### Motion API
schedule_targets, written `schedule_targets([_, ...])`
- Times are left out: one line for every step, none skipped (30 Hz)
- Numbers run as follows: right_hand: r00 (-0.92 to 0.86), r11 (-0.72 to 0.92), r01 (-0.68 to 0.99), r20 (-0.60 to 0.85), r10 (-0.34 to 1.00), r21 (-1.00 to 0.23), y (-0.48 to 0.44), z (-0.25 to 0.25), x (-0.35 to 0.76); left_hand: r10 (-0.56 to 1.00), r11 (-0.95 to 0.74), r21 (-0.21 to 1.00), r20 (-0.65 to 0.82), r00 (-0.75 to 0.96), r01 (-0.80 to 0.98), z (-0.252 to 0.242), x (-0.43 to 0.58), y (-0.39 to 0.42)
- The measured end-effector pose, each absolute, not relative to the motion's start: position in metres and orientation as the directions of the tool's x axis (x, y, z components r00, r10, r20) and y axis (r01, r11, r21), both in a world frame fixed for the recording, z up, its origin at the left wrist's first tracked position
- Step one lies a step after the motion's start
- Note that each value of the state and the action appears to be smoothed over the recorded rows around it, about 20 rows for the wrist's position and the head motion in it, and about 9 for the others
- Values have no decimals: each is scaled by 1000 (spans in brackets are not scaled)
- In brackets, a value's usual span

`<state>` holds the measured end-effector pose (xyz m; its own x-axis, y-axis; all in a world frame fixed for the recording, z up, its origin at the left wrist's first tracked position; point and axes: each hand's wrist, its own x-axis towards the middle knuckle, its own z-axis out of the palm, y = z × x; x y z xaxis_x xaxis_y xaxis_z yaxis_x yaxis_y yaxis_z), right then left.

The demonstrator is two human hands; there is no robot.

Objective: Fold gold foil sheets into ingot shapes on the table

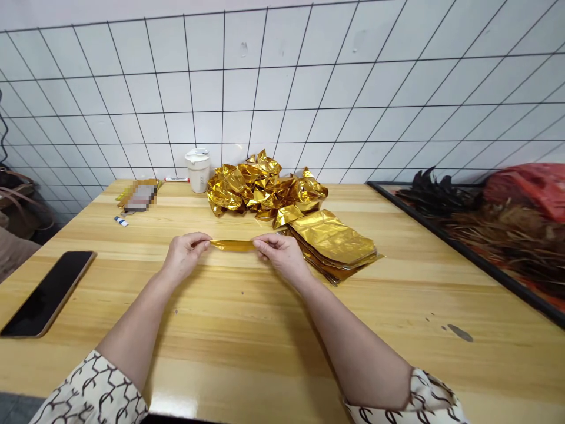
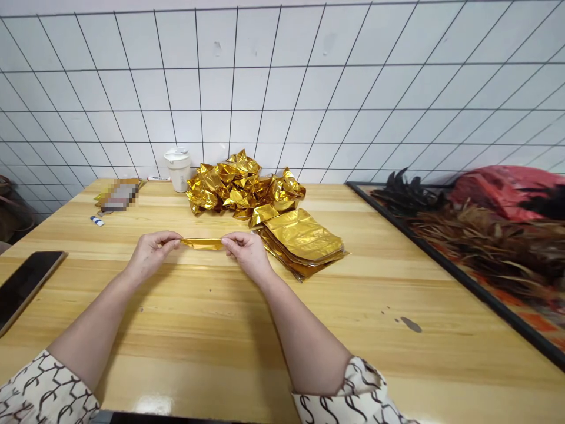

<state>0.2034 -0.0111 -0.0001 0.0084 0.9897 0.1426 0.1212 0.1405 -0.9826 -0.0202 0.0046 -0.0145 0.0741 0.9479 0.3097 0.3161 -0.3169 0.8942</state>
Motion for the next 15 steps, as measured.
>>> schedule_targets([16,126,100,129,992,-987,-11,-1,203,952,-303,907,299,60,293,-15,-20,5])
schedule_targets([22,112,79,115,993,-990,-11,-1,202,957,-289,919,287,49,268,-15,-19,5])
schedule_targets([24,100,58,101,995,-993,-11,-1,201,961,-274,930,273,39,243,-16,-18,6])
schedule_targets([23,88,35,88,996,-996,-11,-2,200,966,-257,941,257,29,221,-15,-17,6])
schedule_targets([23,77,10,77,997,-997,-12,-2,199,971,-239,951,239,21,199,-15,-16,6])
schedule_targets([24,67,-18,66,998,-998,-12,-2,199,975,-219,959,221,12,179,-14,-15,6])
schedule_targets([26,59,-43,58,998,-997,-12,-2,198,979,-200,967,202,6,161,-14,-14,5])
schedule_targets([28,55,-63,53,998,-996,-12,-3,197,983,-182,973,183,3,144,-13,-13,5])
schedule_targets([30,53,-76,51,998,-996,-12,-3,197,986,-165,977,166,7,131,-12,-12,5])
schedule_targets([30,51,-79,49,998,-996,-12,-4,197,989,-151,981,150,13,122,-11,-11,4])
schedule_targets([28,49,-74,48,998,-996,-12,-4,196,990,-139,983,137,18,119,-11,-11,4])
schedule_targets([25,46,-64,45,999,-997,-12,-5,196,992,-128,984,127,20,120,-11,-10,4])
schedule_targets([25,44,-53,43,999,-998,-13,-5,196,993,-119,985,118,16,124,-11,-10,4])
schedule_targets([24,44,-43,43,999,-998,-13,-6,196,994,-113,985,112,9,128,-11,-10,5])
schedule_targets([24,46,-31,45,999,-998,-13,-6,196,994,-107,986,108,1,131,-11,-10,5])
